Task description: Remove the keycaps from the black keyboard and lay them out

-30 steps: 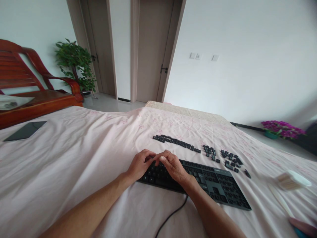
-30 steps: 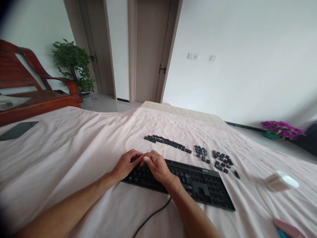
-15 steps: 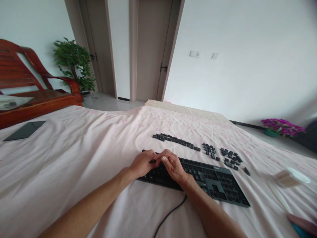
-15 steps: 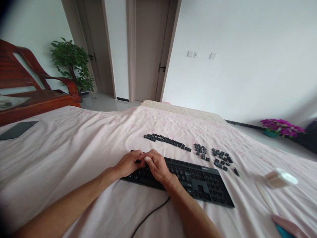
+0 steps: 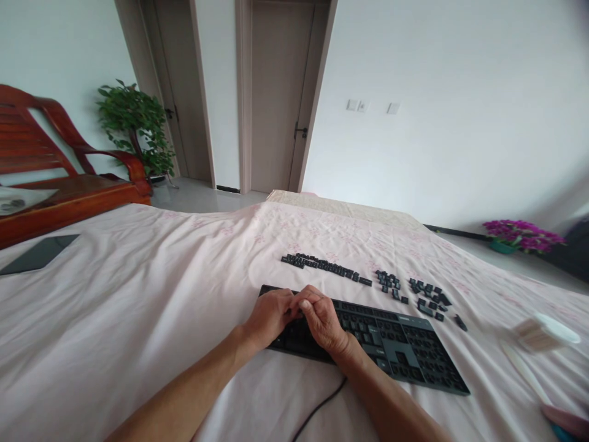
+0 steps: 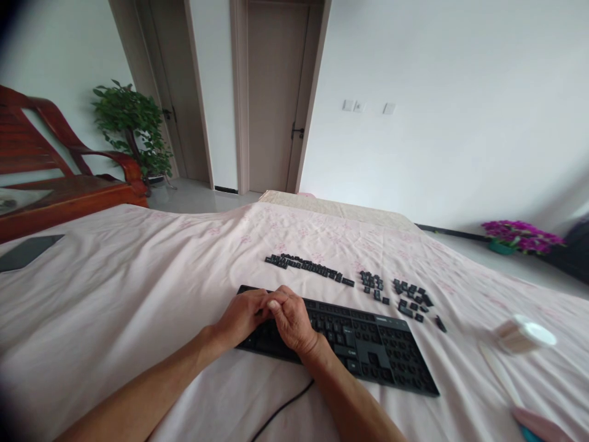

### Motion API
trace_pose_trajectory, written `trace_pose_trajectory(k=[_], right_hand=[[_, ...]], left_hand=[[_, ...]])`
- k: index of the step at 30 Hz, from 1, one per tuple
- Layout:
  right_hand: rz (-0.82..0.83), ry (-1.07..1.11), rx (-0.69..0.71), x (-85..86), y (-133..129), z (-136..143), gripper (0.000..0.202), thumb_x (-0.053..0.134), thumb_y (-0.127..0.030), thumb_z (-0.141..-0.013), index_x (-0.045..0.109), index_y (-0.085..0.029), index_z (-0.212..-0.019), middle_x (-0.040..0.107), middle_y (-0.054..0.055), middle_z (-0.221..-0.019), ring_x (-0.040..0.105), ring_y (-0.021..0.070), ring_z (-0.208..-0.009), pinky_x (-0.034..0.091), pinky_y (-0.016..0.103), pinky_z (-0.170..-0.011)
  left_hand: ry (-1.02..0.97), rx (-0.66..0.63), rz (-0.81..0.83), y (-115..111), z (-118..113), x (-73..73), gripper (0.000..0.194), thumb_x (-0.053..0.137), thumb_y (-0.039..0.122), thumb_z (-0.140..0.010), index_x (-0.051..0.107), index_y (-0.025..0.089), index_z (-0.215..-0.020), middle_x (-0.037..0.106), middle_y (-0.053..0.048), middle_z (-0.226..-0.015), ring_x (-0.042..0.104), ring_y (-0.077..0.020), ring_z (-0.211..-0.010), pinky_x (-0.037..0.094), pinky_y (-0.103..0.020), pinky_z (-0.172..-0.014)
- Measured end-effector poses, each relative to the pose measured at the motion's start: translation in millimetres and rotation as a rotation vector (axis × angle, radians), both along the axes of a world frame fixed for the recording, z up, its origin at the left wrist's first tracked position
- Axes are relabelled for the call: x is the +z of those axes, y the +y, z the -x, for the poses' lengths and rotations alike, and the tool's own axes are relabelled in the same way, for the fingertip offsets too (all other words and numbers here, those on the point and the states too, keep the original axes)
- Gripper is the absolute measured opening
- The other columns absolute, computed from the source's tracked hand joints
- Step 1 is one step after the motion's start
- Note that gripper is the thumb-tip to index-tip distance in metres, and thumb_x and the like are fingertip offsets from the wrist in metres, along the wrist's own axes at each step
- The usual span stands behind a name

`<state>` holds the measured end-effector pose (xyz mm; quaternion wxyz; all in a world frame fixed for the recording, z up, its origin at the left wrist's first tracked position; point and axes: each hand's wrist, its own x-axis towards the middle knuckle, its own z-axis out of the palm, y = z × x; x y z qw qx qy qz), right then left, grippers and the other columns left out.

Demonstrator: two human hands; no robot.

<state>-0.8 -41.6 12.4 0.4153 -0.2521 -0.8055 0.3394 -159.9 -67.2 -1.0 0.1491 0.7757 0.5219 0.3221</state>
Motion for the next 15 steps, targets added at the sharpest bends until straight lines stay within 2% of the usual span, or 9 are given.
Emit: trace_pose_trajectory(k=[5,10,15], right_hand=[[0.028,0.095,-0.060,2.3,-3.0,0.0,0.046,0.035,-0.045,-0.096,0.070,-0.020,-0.078,0.062,0.008,-0.078,0.059,0.0176,-0.072,0.050,0.031,-0.070],[-0.080,0.106,-0.087,7.7,-3.5,1.7,0.042,0.035,-0.041,-0.097,0.070,-0.022,-0.083,0.065,0.008,-0.084,0.059,0.0220,-0.088,0.048,0.037,-0.084],[-0.213,0.049,-0.183,14.0,-0.1,-0.8,0.032,0.034,-0.030,-0.098,0.065,-0.024,-0.104,0.066,0.006,-0.091,0.058,0.0202,-0.090,0.045,0.036,-0.085]], left_hand=[[-0.066,-0.012,-0.024,-2.8,0.2,0.1,0.025,0.047,0.037,-0.091,0.057,0.020,-0.076,0.058,-0.001,-0.077,0.056,-0.0149,-0.070,0.036,-0.025,-0.062],[-0.252,-0.032,0.044,2.0,3.9,-2.5,0.004,0.060,0.023,-0.081,0.059,0.019,-0.081,0.059,0.001,-0.078,0.057,-0.0148,-0.074,0.041,-0.025,-0.066],[-0.535,0.039,0.157,8.2,6.5,-6.2,0.038,0.060,0.011,-0.074,0.057,0.022,-0.111,0.064,-0.002,-0.099,0.063,-0.0126,-0.075,0.050,-0.027,-0.074]])
